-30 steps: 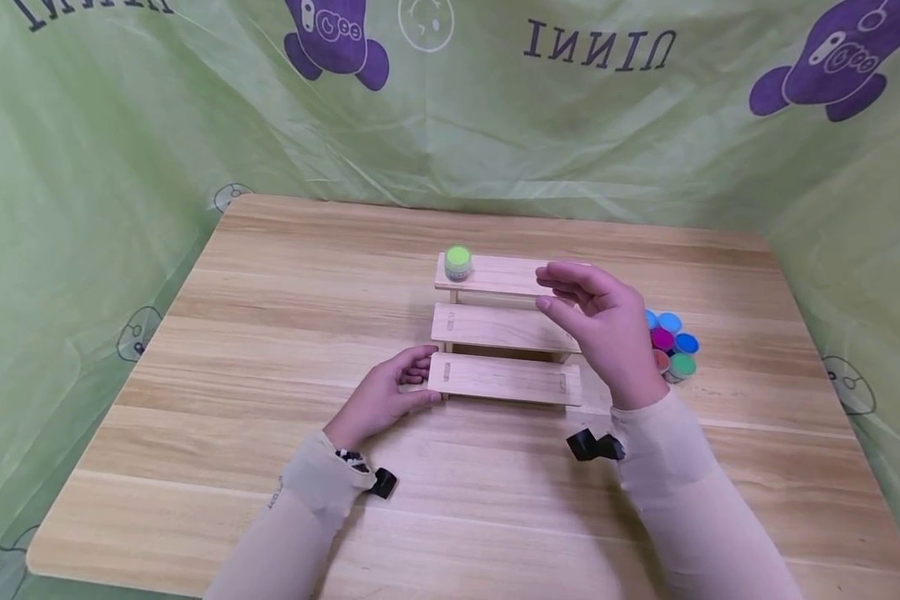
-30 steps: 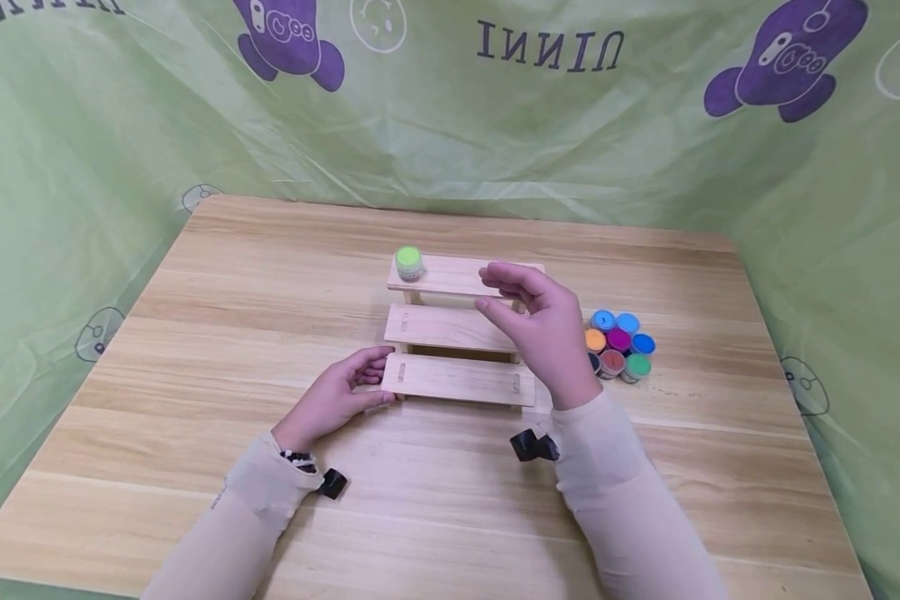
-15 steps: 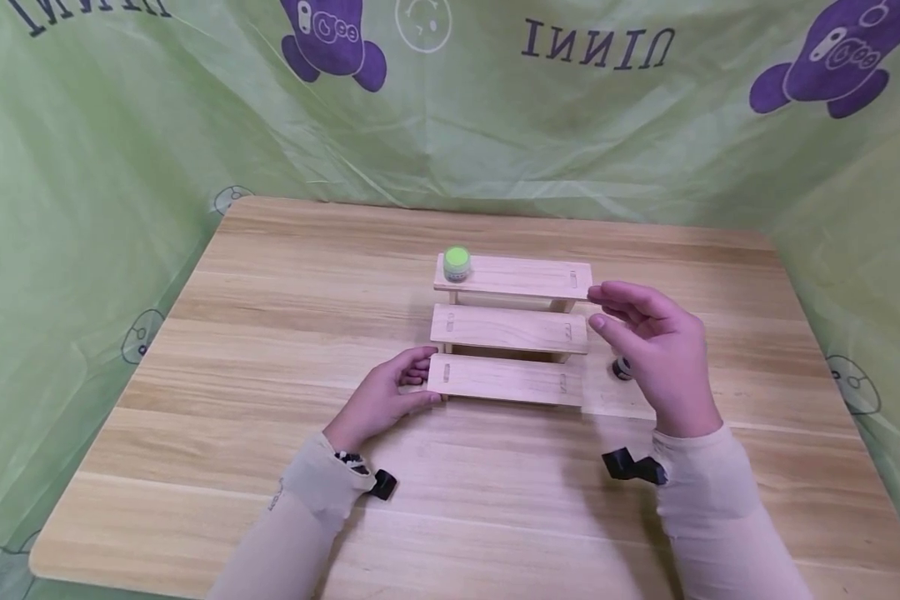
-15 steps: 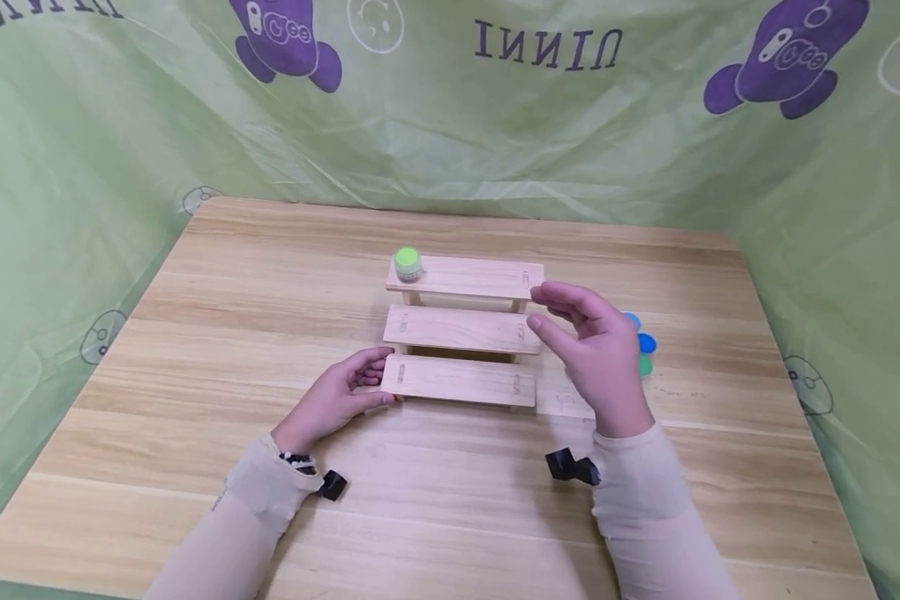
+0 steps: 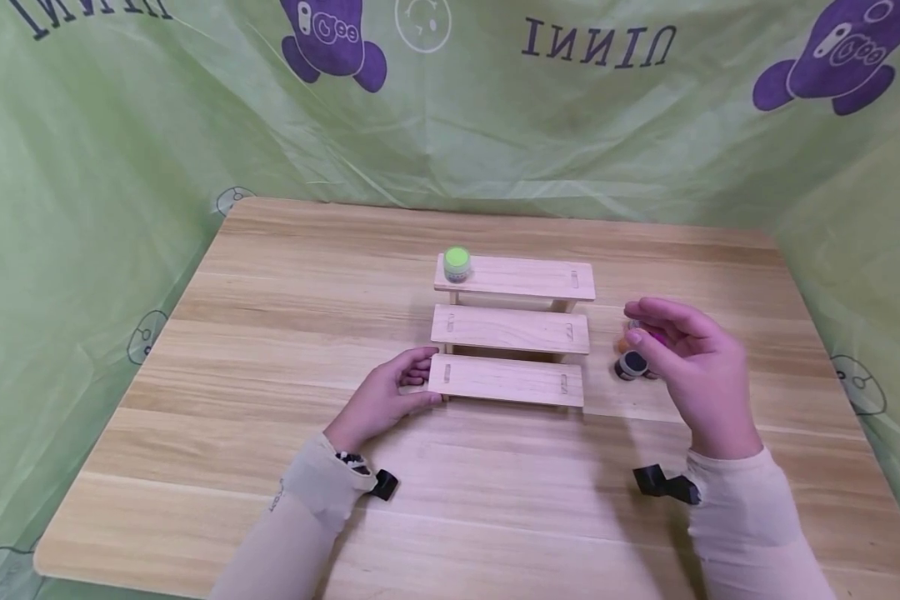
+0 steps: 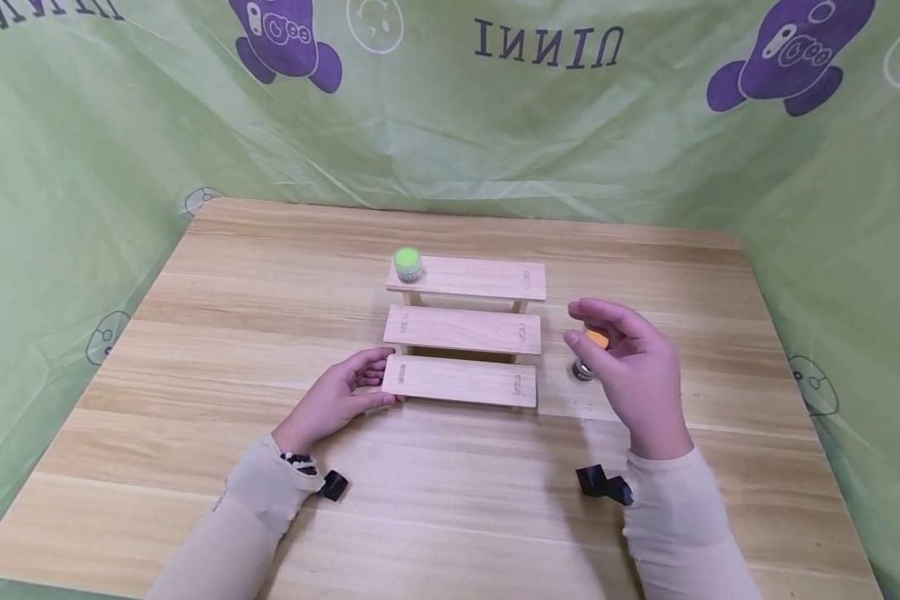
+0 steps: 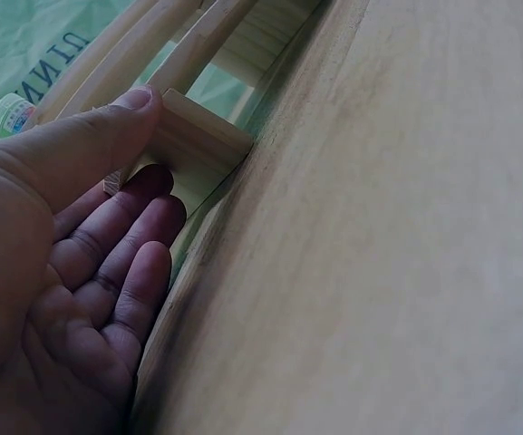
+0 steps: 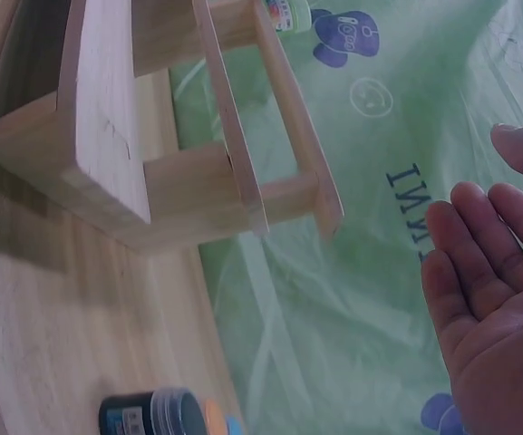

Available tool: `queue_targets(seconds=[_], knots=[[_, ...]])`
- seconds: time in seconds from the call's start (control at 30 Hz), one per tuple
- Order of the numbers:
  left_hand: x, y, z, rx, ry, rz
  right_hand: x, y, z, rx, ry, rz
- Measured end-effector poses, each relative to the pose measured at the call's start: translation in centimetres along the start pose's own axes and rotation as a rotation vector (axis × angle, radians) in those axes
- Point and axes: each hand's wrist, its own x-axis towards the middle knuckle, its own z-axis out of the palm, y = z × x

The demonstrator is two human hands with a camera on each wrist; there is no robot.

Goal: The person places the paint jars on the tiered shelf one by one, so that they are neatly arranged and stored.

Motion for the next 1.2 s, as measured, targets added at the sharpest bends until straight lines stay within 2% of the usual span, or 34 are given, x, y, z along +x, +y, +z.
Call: queue_targets(seconds=[0.2, 0.37, 0.63, 0.73, 0.9, 1.2], knots=[[0.0, 0.1, 0.0, -0.003, -0.007, -0.011, -0.3, 0.0, -1.4, -0.006, 0.11, 0.046], [0.1, 0.1, -0.1, -0.01, -0.01, -0.012, -0.1, 0.0, -2.8, 0.011, 0.205, 0.042], [0.1, 0.1, -0.1, 0.003, -0.008, -0.012, 0.4, 0.2, -4.9, 0.067, 0.299, 0.051], [0.0, 0.1, -0.1, -0.004, -0.008, -0.014, 0.7, 0.5, -5.6, 0.057, 0.329, 0.074], [0.1, 0.0, 0.0, -0.012, -0.002, -0.014, 1.3, 1.4, -6.8, -0.008, 0.353, 0.163], [0.0, 0.2, 0.0, -0.005, -0.006, -0.026, 2.2, 4.5, -9.1, -0.014, 0.343, 0.267]])
